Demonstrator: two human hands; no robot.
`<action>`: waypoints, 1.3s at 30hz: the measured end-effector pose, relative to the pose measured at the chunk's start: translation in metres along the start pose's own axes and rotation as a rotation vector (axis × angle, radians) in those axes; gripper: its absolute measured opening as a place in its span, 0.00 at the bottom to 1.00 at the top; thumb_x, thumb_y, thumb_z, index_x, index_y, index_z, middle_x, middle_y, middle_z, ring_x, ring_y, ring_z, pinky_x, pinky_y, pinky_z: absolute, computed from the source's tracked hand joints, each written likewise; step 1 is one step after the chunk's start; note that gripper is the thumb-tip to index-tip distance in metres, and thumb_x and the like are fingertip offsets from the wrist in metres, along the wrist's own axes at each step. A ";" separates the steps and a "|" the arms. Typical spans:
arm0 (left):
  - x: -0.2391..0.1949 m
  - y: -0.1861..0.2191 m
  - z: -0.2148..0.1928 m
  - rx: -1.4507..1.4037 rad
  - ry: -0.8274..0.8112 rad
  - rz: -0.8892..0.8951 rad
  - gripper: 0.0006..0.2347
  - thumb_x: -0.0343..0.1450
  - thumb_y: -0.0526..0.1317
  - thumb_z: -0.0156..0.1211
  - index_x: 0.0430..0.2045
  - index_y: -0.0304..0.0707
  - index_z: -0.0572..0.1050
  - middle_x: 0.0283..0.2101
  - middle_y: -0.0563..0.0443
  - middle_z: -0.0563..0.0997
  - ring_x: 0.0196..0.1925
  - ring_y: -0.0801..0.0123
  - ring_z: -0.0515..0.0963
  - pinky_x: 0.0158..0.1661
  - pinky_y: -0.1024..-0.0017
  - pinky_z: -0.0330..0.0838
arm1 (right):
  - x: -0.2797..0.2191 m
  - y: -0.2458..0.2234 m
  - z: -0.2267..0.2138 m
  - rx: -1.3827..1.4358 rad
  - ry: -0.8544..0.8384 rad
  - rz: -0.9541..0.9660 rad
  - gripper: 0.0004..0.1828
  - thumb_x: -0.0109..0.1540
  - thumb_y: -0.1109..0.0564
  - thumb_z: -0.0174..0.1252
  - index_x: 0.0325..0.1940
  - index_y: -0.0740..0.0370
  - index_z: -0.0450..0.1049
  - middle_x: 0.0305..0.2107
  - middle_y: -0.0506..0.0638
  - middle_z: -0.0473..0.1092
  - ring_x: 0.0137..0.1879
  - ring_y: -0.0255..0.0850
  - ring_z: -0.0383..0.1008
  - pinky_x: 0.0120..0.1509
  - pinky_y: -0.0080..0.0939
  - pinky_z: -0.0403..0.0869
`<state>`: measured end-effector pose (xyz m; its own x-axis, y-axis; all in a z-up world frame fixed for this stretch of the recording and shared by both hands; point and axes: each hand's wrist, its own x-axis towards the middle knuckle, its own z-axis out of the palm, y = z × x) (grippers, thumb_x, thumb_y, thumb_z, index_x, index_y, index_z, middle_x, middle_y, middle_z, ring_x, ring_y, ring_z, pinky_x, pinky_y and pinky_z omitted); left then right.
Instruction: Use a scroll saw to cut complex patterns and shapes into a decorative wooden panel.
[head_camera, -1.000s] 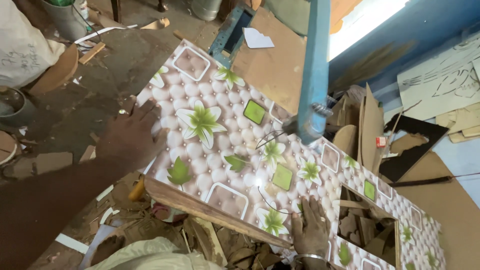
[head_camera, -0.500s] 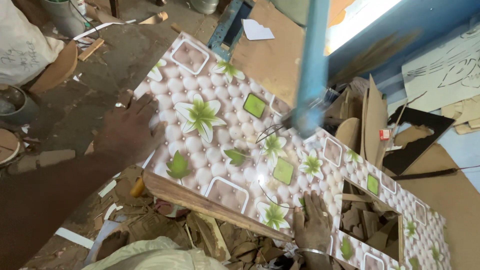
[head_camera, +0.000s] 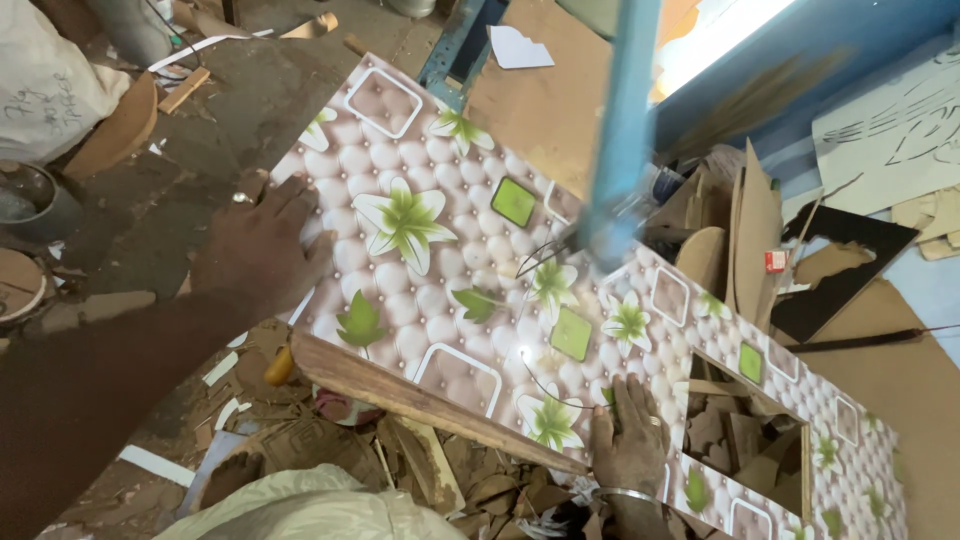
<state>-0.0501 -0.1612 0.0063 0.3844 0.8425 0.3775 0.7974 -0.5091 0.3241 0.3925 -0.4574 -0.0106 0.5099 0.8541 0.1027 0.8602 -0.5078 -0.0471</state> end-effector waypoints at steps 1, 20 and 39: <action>0.001 0.000 -0.001 0.000 0.000 0.000 0.19 0.70 0.50 0.59 0.48 0.36 0.76 0.62 0.43 0.76 0.63 0.49 0.72 0.54 0.51 0.73 | 0.000 -0.002 -0.001 0.000 0.000 0.000 0.34 0.64 0.40 0.50 0.74 0.47 0.63 0.74 0.49 0.56 0.80 0.49 0.49 0.81 0.60 0.44; 0.004 -0.004 0.002 0.011 -0.029 -0.031 0.21 0.71 0.51 0.57 0.51 0.36 0.76 0.64 0.38 0.74 0.65 0.39 0.68 0.60 0.49 0.66 | -0.004 -0.002 0.002 0.047 0.042 0.001 0.34 0.63 0.38 0.49 0.74 0.44 0.64 0.74 0.47 0.57 0.80 0.47 0.51 0.81 0.61 0.46; 0.005 -0.004 0.003 -0.001 -0.059 -0.064 0.21 0.73 0.53 0.55 0.52 0.35 0.77 0.64 0.40 0.73 0.63 0.45 0.72 0.62 0.52 0.65 | -0.005 -0.014 -0.006 0.041 0.026 0.031 0.35 0.62 0.40 0.48 0.74 0.46 0.64 0.74 0.47 0.58 0.80 0.46 0.51 0.81 0.63 0.46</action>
<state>-0.0502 -0.1542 0.0040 0.3589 0.8823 0.3044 0.8207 -0.4536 0.3474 0.3780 -0.4556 -0.0043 0.5367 0.8343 0.1263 0.8437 -0.5290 -0.0910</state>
